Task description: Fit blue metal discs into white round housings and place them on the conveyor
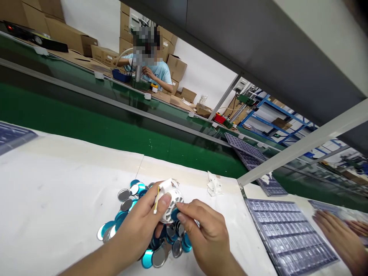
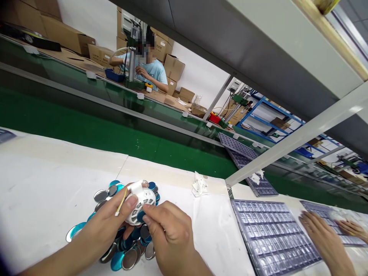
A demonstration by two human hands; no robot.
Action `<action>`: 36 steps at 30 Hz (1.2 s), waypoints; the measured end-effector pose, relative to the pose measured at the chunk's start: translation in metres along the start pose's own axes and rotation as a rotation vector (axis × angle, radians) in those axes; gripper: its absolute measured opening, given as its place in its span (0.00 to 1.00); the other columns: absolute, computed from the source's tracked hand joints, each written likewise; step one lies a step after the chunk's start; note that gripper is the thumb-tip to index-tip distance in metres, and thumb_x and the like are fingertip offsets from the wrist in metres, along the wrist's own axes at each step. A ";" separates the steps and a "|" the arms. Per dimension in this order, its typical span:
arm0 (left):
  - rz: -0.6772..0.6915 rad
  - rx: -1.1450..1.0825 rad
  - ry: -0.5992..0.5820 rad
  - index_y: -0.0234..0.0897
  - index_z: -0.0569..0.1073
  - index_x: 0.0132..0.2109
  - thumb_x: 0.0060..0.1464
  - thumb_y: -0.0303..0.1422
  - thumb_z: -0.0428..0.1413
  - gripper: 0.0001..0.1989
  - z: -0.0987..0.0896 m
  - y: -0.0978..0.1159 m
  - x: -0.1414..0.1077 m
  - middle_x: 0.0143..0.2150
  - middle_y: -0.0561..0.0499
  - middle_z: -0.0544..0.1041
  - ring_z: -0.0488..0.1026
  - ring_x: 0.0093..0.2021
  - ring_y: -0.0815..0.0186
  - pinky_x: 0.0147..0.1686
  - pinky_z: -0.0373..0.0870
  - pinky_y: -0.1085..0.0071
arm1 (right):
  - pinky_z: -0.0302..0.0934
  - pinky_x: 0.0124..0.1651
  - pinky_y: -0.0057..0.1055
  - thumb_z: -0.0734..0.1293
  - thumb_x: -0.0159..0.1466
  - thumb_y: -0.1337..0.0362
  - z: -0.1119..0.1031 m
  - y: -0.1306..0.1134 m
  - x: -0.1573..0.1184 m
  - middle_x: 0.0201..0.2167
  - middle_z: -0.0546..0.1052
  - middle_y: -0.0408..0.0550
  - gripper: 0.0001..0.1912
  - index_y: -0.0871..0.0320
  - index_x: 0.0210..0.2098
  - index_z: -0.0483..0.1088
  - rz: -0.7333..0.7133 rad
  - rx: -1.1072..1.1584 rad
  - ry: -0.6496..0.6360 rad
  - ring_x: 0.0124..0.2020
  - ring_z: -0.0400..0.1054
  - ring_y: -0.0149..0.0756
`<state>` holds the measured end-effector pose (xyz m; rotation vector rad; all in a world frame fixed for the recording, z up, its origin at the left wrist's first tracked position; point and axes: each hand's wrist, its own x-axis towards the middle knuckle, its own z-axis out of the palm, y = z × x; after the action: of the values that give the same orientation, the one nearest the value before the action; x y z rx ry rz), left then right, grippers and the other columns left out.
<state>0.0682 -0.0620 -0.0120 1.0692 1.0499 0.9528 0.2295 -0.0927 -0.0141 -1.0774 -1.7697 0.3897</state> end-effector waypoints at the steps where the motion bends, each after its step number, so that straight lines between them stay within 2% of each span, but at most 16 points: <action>1: -0.003 0.000 -0.006 0.43 0.72 0.49 0.57 0.57 0.53 0.24 0.000 0.000 0.000 0.22 0.57 0.69 0.63 0.21 0.67 0.23 0.62 0.73 | 0.68 0.27 0.27 0.67 0.66 0.73 0.000 0.000 0.000 0.28 0.75 0.43 0.18 0.46 0.50 0.78 0.000 -0.004 0.001 0.25 0.71 0.32; 8: -0.017 0.022 -0.022 0.43 0.71 0.50 0.57 0.57 0.53 0.24 -0.001 0.002 -0.004 0.19 0.58 0.68 0.64 0.22 0.67 0.24 0.64 0.74 | 0.68 0.27 0.24 0.69 0.65 0.71 0.002 -0.001 0.002 0.26 0.77 0.41 0.12 0.48 0.45 0.77 0.048 -0.069 0.049 0.24 0.71 0.31; 12: -0.016 -0.068 -0.078 0.42 0.72 0.52 0.51 0.49 0.62 0.25 -0.002 0.005 -0.008 0.22 0.56 0.74 0.71 0.25 0.62 0.28 0.70 0.70 | 0.65 0.23 0.23 0.71 0.61 0.67 0.004 0.001 -0.002 0.21 0.75 0.38 0.08 0.51 0.39 0.73 0.239 -0.016 0.137 0.20 0.68 0.30; 14: -0.033 -0.107 -0.099 0.41 0.70 0.55 0.51 0.48 0.62 0.28 -0.002 0.006 -0.009 0.22 0.55 0.75 0.73 0.25 0.61 0.29 0.72 0.68 | 0.65 0.23 0.22 0.73 0.60 0.64 0.006 0.004 -0.005 0.21 0.73 0.37 0.09 0.52 0.39 0.72 0.347 0.047 0.149 0.20 0.67 0.30; 17: -0.089 -0.161 -0.182 0.41 0.61 0.63 0.54 0.49 0.59 0.34 -0.003 0.004 -0.010 0.19 0.58 0.73 0.70 0.20 0.63 0.25 0.70 0.68 | 0.69 0.31 0.27 0.76 0.56 0.55 0.011 0.010 -0.010 0.32 0.74 0.43 0.21 0.52 0.46 0.71 0.460 0.197 0.151 0.30 0.70 0.34; 19: -0.126 -0.211 -0.240 0.43 0.55 0.65 0.55 0.50 0.58 0.37 -0.004 -0.001 -0.011 0.21 0.58 0.73 0.69 0.18 0.64 0.24 0.69 0.68 | 0.71 0.31 0.30 0.75 0.57 0.46 0.016 0.011 -0.011 0.39 0.75 0.48 0.32 0.51 0.55 0.67 0.526 0.423 0.047 0.31 0.73 0.37; 21: -0.140 -0.238 -0.273 0.43 0.54 0.65 0.55 0.51 0.58 0.38 -0.006 -0.006 -0.013 0.25 0.56 0.74 0.69 0.21 0.65 0.26 0.69 0.68 | 0.68 0.24 0.30 0.71 0.58 0.40 0.022 0.009 -0.012 0.36 0.77 0.49 0.41 0.52 0.63 0.59 0.601 0.699 -0.124 0.24 0.73 0.37; 23: -0.125 -0.196 -0.299 0.41 0.56 0.64 0.55 0.51 0.58 0.37 -0.009 -0.010 -0.014 0.27 0.54 0.75 0.68 0.23 0.65 0.27 0.68 0.68 | 0.64 0.19 0.28 0.69 0.59 0.38 0.027 0.004 -0.011 0.27 0.76 0.44 0.45 0.54 0.66 0.53 0.653 0.887 -0.222 0.16 0.70 0.35; 27: -0.074 -0.072 -0.337 0.40 0.57 0.63 0.54 0.54 0.57 0.37 -0.013 -0.012 -0.016 0.25 0.56 0.74 0.66 0.24 0.65 0.27 0.65 0.69 | 0.61 0.16 0.25 0.69 0.60 0.39 0.034 -0.002 -0.011 0.21 0.73 0.40 0.42 0.57 0.63 0.55 0.665 0.989 -0.172 0.13 0.69 0.34; 33: -0.043 -0.019 -0.306 0.41 0.60 0.58 0.52 0.57 0.57 0.35 -0.010 -0.008 -0.017 0.24 0.56 0.70 0.64 0.24 0.65 0.22 0.61 0.72 | 0.61 0.14 0.28 0.70 0.57 0.36 0.041 -0.005 -0.010 0.27 0.75 0.47 0.40 0.56 0.58 0.62 0.626 0.944 -0.075 0.20 0.73 0.40; 36: -0.056 -0.078 -0.304 0.40 0.56 0.61 0.52 0.56 0.58 0.38 -0.011 -0.008 -0.013 0.23 0.58 0.70 0.64 0.22 0.66 0.23 0.62 0.71 | 0.58 0.14 0.24 0.68 0.61 0.38 0.040 -0.006 -0.008 0.23 0.74 0.43 0.37 0.56 0.59 0.61 0.608 0.963 -0.119 0.17 0.71 0.36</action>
<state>0.0554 -0.0741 -0.0188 1.0745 0.7825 0.7521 0.1932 -0.0943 -0.0328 -0.8337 -1.0518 1.5149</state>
